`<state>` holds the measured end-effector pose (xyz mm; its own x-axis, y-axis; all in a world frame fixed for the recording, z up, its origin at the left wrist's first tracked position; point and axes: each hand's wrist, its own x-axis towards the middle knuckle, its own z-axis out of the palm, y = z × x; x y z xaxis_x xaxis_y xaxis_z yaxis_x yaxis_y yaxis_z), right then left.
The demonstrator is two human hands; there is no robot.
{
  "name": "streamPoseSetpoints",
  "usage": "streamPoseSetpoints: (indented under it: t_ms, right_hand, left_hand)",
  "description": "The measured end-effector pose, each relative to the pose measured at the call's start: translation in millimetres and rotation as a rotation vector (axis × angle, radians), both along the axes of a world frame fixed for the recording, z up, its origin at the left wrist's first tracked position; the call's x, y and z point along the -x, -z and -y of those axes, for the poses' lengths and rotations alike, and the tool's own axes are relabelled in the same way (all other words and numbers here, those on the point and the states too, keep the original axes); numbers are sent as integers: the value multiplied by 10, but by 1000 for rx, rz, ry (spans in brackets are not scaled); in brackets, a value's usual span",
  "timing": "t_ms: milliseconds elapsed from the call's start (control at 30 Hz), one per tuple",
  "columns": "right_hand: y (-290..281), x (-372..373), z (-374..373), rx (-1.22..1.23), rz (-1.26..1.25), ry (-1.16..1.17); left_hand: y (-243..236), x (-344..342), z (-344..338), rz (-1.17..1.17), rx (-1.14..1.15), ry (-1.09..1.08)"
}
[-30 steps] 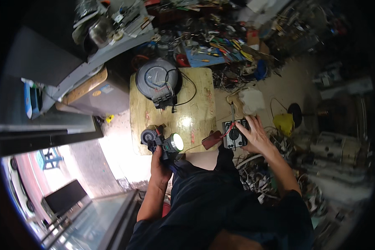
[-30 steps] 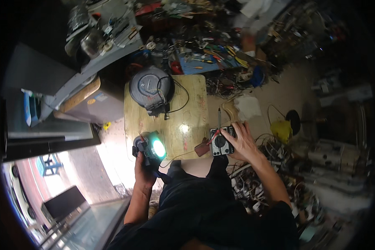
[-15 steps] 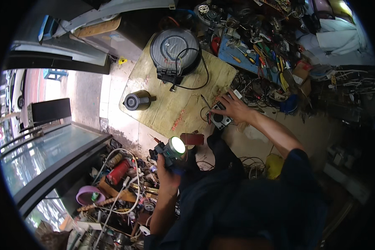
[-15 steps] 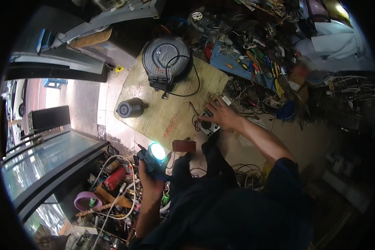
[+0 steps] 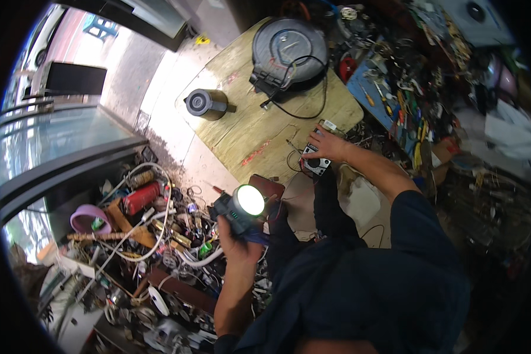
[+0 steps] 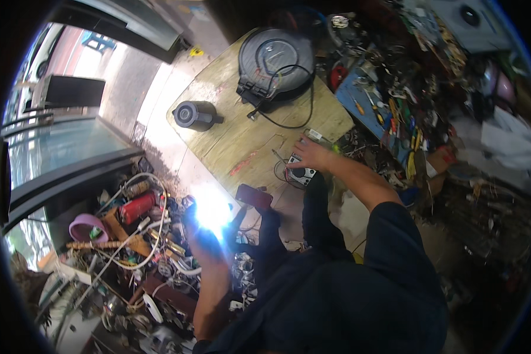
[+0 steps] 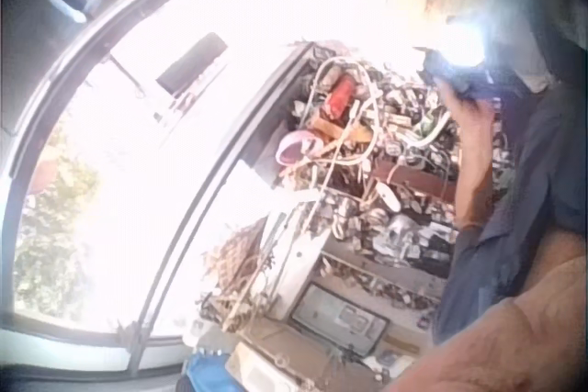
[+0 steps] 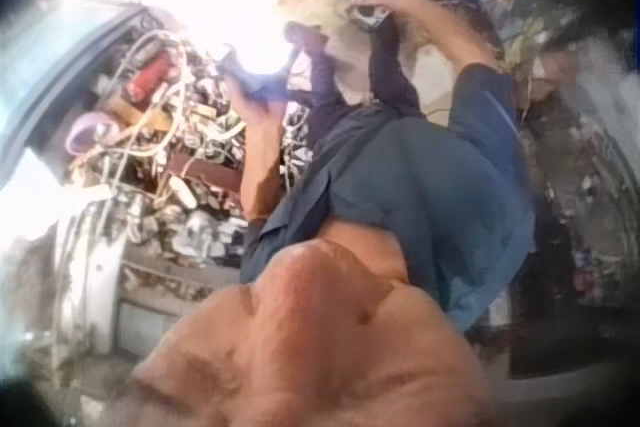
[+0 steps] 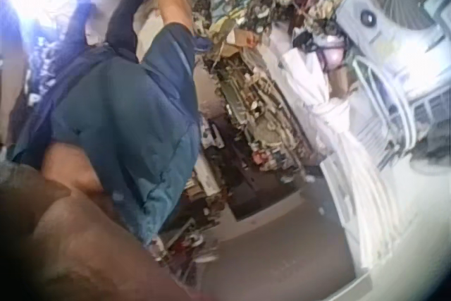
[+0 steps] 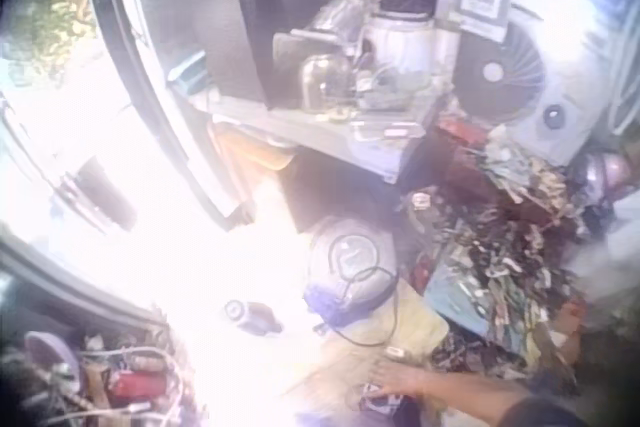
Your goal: The person works on a black countertop appliance, using a multimeter to test electrical connections and a handheld tool to adjust internal components. They retrieve a small part from a cluttered workbench, return to the appliance to continue adjustments, and later handle two metal cups before plugging in the appliance and pressing its control panel.
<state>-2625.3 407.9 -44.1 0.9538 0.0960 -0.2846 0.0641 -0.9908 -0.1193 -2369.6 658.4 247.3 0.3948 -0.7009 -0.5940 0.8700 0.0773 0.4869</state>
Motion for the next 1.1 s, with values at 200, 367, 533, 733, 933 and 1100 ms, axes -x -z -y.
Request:
streamPoseSetpoints:
  t_ms: [200,367,533,733,933,1100]
  right_hand:
    - [880,-898,238,-234,310,-423]
    - [1335,-1620,279,-39,268,-703]
    - [1600,-2185,331,43,286,-819]
    - [1498,-2219,287,-3,247,-632]
    - [258,-1408,-276,-987,153,630]
    - [-757,-427,-735,-1545,371,943]
  left_hand:
    - [-238,19,255,32,-24,-402]
    - [-303,183,396,-5,-2,-632]
    - [156,350,402,24,-103,-686]
    - [884,582,421,-52,-240,-423]
    - [1355,676,391,-53,-349,-366]
    - [1188,969,640,217,-345,-116]
